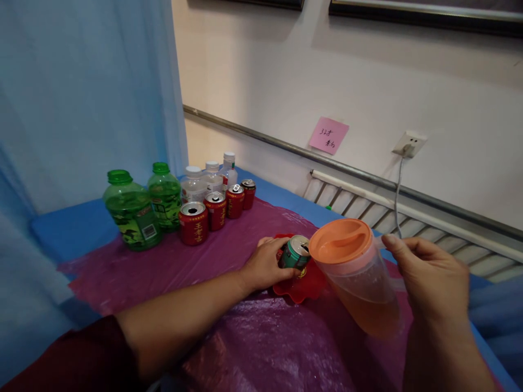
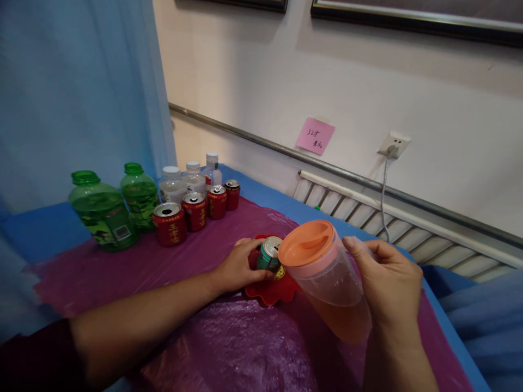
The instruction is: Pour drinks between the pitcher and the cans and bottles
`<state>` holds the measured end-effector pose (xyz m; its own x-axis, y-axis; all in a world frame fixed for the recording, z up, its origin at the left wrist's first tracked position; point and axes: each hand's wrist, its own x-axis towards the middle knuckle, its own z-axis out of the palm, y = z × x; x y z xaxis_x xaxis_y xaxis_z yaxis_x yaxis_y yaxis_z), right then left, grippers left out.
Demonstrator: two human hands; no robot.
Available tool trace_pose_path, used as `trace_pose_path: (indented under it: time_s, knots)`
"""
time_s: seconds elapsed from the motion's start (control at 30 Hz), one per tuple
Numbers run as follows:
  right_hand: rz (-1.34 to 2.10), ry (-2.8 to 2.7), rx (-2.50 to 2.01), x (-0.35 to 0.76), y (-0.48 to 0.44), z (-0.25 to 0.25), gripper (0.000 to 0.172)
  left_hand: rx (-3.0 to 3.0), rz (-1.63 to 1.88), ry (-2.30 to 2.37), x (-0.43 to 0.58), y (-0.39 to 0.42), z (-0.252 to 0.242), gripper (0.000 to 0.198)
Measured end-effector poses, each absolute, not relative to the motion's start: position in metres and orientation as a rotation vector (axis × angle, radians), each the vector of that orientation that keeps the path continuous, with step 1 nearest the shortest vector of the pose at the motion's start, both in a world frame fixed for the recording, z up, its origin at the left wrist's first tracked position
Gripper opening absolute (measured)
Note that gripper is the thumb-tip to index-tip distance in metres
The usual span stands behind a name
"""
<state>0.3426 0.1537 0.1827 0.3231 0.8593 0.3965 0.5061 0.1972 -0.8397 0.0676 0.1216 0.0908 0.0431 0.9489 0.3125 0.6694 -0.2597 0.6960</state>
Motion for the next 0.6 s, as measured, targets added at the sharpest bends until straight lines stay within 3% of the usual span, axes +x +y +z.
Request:
trace_pose_path:
  time_s: [0.6]
  knots:
    - [0.356,-1.338,-1.456,0.3431,0.1543,0.1829,0.046,1.946,1.050,1.666,0.0676,0.1217,0.0900,0.074]
